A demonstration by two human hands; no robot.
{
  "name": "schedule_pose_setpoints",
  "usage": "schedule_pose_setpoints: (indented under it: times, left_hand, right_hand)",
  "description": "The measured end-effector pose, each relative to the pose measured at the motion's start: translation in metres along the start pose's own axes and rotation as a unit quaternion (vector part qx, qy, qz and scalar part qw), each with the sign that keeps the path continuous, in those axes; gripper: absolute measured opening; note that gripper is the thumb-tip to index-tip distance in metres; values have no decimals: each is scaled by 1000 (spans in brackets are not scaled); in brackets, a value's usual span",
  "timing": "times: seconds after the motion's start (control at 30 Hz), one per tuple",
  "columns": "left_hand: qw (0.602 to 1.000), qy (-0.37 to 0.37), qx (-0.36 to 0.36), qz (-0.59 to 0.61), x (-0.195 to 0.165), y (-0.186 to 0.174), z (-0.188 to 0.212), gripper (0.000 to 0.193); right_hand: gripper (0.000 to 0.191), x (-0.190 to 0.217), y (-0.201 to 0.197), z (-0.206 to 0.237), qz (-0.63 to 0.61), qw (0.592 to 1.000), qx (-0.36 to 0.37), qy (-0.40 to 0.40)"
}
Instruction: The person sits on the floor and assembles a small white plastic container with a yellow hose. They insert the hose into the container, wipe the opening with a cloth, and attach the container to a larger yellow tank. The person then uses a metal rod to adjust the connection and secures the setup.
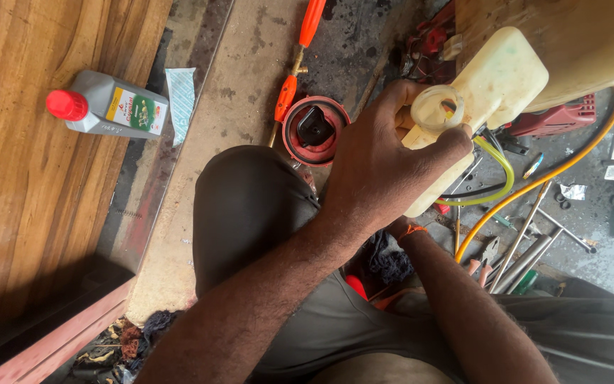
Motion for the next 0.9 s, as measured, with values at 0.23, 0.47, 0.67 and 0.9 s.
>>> schedule_pose_setpoints:
  times: [0.23,0.47,0.67,0.9]
  left_hand:
    - [1000,0,-4,-5,0,2,0,52]
    - [1000,12,-8,-2,0,3,1,52]
    - [1000,2,1,24,-1,5,1,51]
    - [1000,-8,11,23,1,8,-2,52]
  right_hand:
    - [47,-8,6,8,35,999,37,18]
    - [47,-16,20,21,82,993,84,34]
    - [48,-23,35,38,136,982,122,50]
    - [48,-28,40,45,173,973,145,57]
Point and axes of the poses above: each hand's wrist, its own z-axis away from the middle knuckle, its own y-axis out of the palm, x = y × z, the point moved 4 cm from there along -z, towards the middle knuckle, and after that the axes turned 3 degrees about x, right-handed, at the moved point
